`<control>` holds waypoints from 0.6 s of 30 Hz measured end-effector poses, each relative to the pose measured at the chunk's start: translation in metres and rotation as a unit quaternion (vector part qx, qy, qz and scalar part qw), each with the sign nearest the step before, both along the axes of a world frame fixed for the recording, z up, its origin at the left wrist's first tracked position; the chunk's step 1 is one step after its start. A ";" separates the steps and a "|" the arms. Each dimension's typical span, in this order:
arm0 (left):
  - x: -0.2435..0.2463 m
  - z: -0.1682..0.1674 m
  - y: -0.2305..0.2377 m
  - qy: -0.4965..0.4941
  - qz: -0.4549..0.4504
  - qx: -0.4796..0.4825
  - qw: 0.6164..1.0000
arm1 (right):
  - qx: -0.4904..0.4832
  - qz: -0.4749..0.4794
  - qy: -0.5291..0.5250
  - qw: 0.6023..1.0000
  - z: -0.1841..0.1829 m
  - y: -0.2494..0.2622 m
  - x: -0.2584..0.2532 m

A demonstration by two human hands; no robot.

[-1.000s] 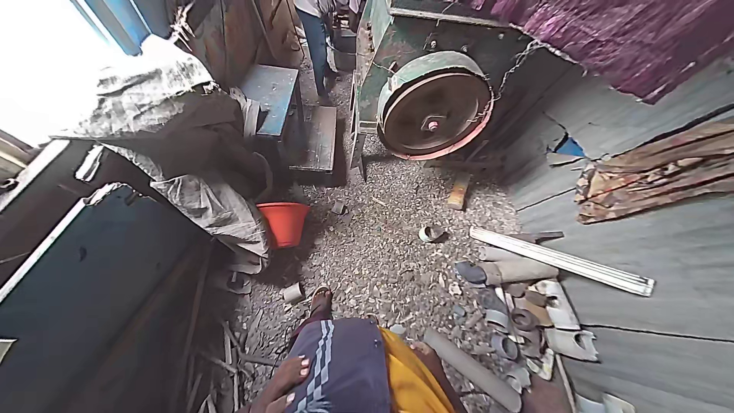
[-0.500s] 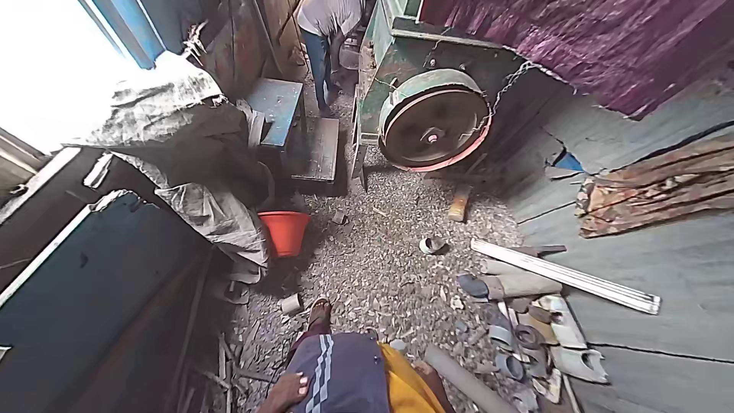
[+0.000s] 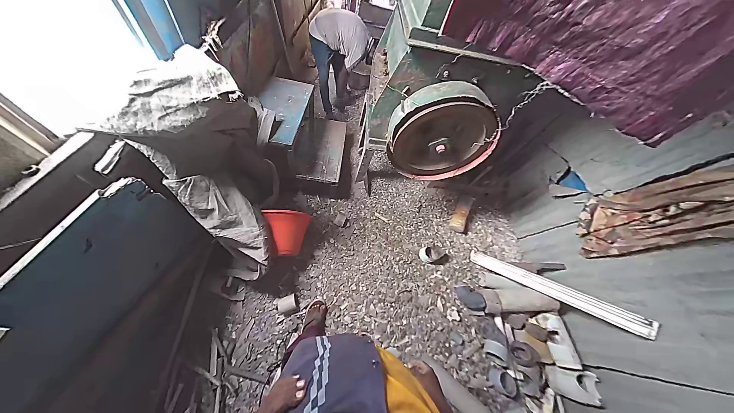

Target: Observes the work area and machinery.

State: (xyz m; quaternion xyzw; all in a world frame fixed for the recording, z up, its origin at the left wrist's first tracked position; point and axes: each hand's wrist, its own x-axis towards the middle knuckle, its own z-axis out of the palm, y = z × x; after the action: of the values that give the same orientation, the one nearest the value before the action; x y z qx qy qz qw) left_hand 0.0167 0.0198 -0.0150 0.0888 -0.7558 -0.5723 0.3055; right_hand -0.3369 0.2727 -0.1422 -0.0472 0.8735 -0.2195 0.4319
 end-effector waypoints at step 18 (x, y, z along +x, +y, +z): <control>0.002 -0.018 -0.001 0.051 -0.003 -0.037 0.998 | -0.002 0.001 -0.005 1.000 0.000 -0.001 0.000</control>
State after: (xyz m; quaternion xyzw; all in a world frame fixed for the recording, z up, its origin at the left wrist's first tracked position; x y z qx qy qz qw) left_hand 0.0188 0.0186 -0.0328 0.0458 -0.7601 -0.5487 0.3451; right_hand -0.3369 0.2714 -0.1418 -0.0484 0.8709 -0.2212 0.4362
